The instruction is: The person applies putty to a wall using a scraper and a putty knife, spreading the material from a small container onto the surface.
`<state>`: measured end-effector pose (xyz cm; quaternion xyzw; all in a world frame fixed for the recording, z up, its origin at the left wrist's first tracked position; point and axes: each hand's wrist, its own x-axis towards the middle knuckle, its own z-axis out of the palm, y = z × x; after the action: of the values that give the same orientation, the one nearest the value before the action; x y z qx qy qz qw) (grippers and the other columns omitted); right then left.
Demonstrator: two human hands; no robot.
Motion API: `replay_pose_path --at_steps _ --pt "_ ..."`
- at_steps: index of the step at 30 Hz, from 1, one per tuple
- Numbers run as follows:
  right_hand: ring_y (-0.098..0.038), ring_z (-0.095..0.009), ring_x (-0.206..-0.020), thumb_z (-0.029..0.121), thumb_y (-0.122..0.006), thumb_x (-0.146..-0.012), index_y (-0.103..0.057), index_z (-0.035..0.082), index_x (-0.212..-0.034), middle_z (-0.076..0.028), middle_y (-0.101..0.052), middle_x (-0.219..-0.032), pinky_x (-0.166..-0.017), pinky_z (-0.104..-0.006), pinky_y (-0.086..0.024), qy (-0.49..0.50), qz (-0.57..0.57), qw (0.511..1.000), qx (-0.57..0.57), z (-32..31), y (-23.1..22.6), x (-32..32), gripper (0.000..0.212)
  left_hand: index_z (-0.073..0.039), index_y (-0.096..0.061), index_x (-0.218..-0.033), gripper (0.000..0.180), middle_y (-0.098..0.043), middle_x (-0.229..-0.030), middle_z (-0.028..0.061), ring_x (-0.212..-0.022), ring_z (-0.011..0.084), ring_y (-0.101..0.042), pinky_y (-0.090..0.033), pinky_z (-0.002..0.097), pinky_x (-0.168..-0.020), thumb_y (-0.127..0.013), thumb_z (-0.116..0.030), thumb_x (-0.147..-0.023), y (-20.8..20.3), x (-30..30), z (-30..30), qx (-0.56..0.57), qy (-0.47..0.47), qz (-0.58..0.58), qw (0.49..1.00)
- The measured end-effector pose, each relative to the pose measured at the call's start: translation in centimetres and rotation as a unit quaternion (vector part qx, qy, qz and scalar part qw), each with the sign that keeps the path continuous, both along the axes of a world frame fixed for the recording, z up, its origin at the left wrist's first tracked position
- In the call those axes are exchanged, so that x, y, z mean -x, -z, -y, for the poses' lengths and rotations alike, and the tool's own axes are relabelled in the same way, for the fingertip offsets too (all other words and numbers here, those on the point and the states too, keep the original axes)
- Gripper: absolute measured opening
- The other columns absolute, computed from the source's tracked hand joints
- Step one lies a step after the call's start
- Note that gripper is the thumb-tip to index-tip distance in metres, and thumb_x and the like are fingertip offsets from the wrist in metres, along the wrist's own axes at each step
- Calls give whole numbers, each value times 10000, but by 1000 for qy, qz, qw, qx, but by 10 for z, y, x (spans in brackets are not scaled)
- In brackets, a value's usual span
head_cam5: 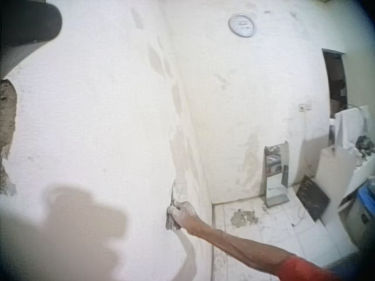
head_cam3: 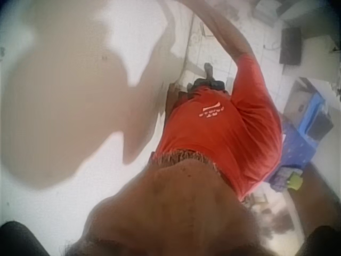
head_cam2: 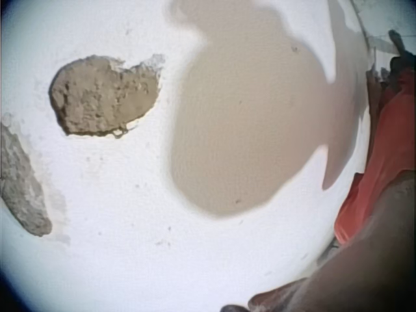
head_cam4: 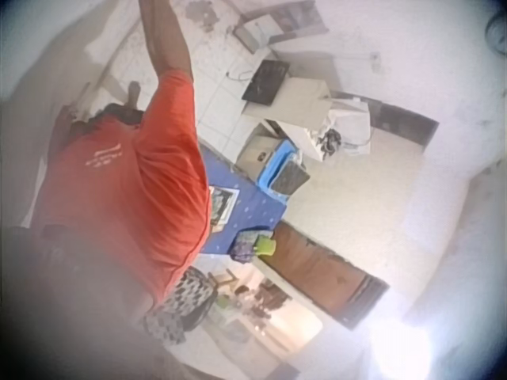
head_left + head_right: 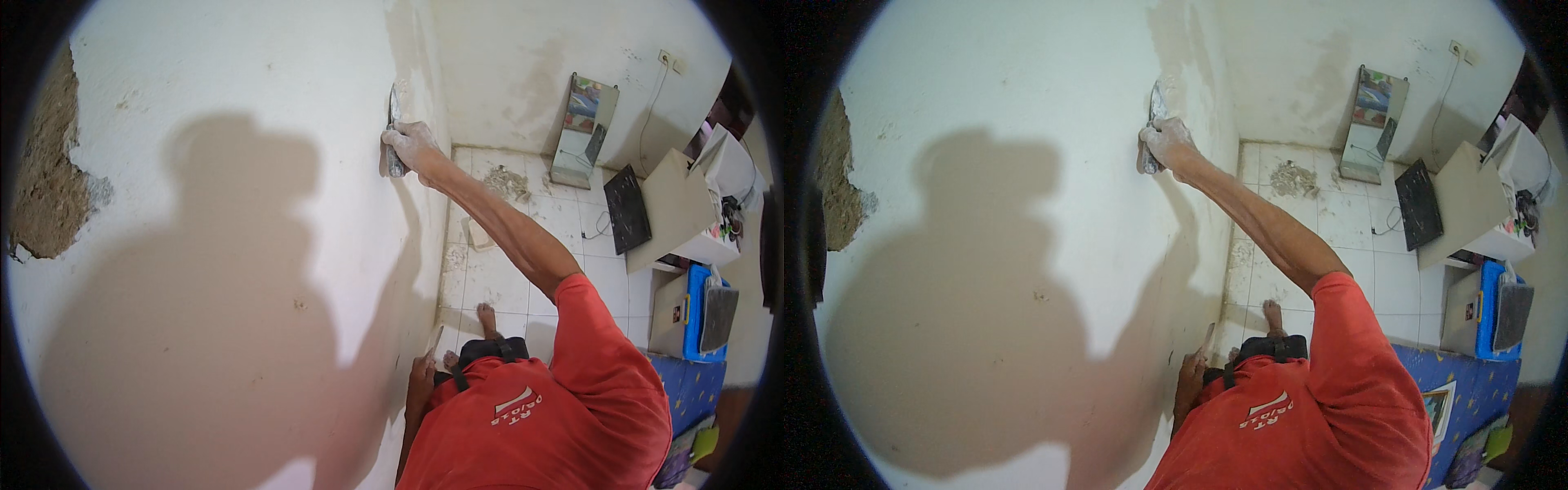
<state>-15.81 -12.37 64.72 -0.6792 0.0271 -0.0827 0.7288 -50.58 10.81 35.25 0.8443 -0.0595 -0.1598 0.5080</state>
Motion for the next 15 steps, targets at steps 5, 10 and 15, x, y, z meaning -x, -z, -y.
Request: replay_pose_path --at_steps 5,10,15 --pt "-618 -217 -576 157 -585 -876 -660 -64 -866 -129 -624 -715 -454 -376 -498 10 12 1000 11 -3 -3 9 234 12 -573 -1232 310 -567 -1040 202 -986 370 -580 -458 419 -893 -464 -134 -981 -4 0 -3 -6 12 -14 1000" --pt "-570 -153 -539 162 -582 -919 -639 -62 -860 -99 -598 -655 -457 -325 -468 -18 27 999 18 -13 -7 32 239 3 -569 -1250 321 -564 -1041 203 -992 368 -579 -457 421 -895 -457 -141 -986 -10 0 0 -13 23 -6 1000" --pt "-631 -296 -576 235 -543 -914 -606 -65 -855 -196 -576 -600 -576 -415 -513 -26 77 990 114 -23 -18 91 311 -6 -566 -1260 326 -560 -1042 191 -967 349 -579 -472 413 -861 -453 -139 -985 3 1 1 -23 35 11 999"
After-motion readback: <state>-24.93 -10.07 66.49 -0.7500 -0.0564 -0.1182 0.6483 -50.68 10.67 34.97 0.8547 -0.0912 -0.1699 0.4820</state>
